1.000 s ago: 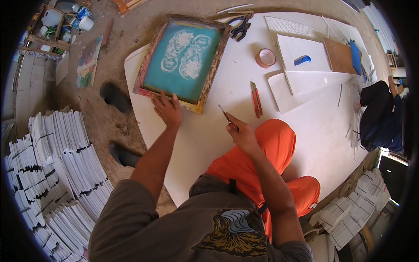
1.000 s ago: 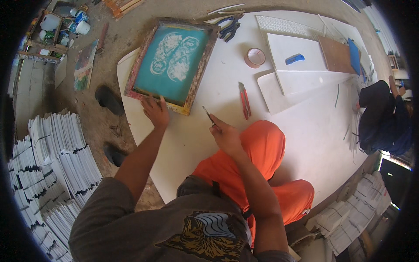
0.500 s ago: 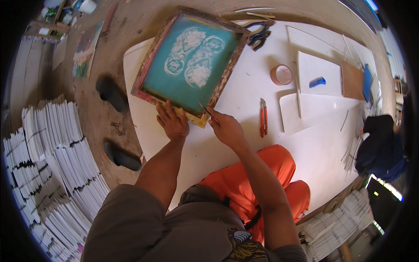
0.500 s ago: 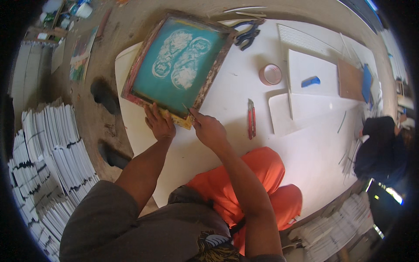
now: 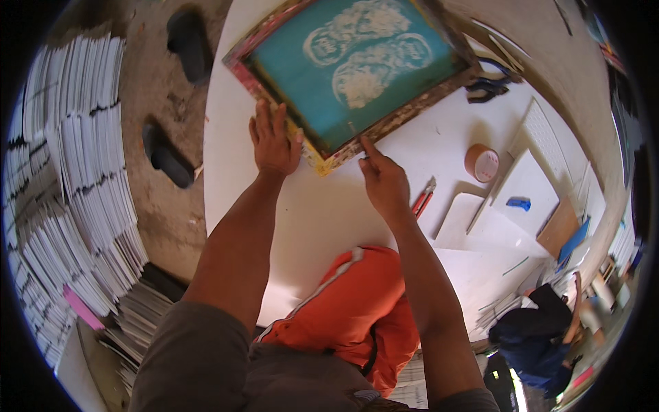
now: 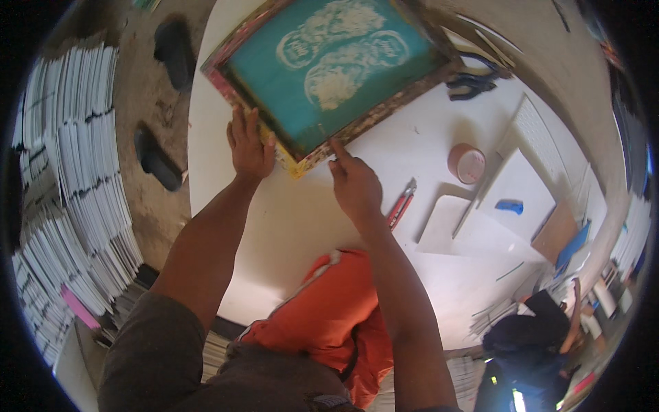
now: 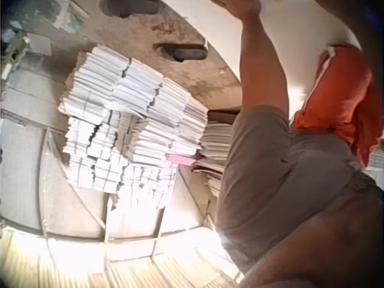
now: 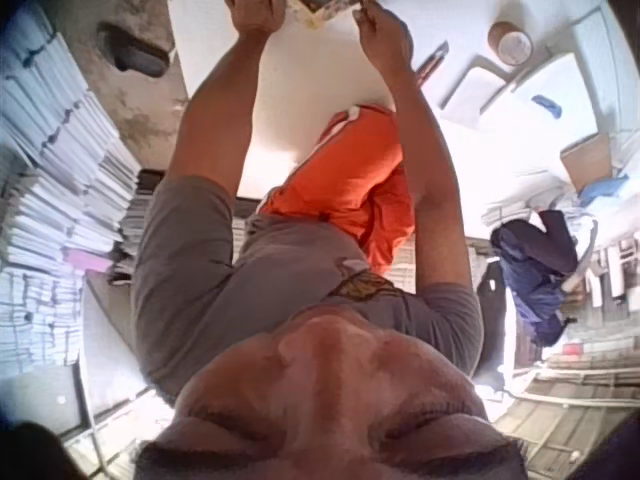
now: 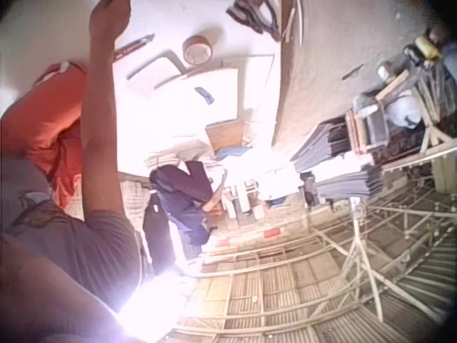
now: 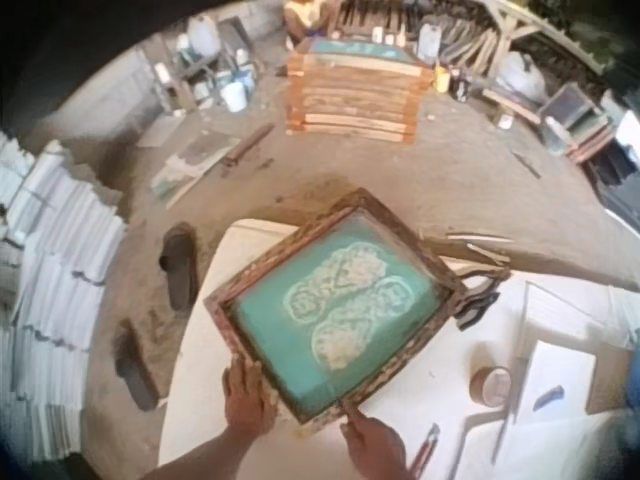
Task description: The person sits on the floor and uses a small carving tool to scrape away a white substance from a teal-colored stencil frame. They carefully remove the material to reveal a detailed design of two boots. The person holds the frame steady with their left hand while carving with their right hand.
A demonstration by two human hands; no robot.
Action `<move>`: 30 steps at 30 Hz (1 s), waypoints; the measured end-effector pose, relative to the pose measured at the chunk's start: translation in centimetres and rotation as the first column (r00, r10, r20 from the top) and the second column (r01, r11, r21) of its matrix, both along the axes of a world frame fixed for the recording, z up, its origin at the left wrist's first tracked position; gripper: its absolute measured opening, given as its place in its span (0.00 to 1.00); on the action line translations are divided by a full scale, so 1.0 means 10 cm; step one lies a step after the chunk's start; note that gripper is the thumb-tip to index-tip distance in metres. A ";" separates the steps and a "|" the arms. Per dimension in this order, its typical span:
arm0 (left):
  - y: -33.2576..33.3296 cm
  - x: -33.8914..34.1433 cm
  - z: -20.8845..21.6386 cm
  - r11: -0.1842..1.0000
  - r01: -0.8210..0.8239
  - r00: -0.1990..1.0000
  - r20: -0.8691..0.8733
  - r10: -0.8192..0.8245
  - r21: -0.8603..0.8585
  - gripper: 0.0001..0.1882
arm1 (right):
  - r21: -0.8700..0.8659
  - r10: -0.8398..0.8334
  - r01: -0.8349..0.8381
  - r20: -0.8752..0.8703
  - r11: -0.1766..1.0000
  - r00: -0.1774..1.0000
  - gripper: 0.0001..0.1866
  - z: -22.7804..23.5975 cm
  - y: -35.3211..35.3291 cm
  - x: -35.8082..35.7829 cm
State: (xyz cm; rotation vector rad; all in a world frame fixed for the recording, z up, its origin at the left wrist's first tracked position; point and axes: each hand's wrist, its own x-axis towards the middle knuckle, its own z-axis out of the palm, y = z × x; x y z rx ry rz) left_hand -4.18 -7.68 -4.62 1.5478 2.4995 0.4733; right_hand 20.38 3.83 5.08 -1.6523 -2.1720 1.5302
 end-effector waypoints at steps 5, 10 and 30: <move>-0.02 -0.02 0.02 1.000 -0.017 1.000 0.013 0.017 -0.006 0.42 | 0.087 -0.008 0.008 0.000 0.996 1.000 0.28 -0.21 0.01 -0.06; 0.00 0.02 -0.04 1.000 -0.007 0.999 0.036 0.008 -0.016 0.42 | 0.257 -0.001 -0.012 0.048 0.966 0.999 0.28 -0.37 -0.03 -0.12; -0.18 0.05 -0.15 0.998 0.049 0.996 0.079 -0.045 -0.050 0.45 | 0.255 0.051 -0.116 0.247 0.960 0.968 0.33 -0.17 -0.27 -0.18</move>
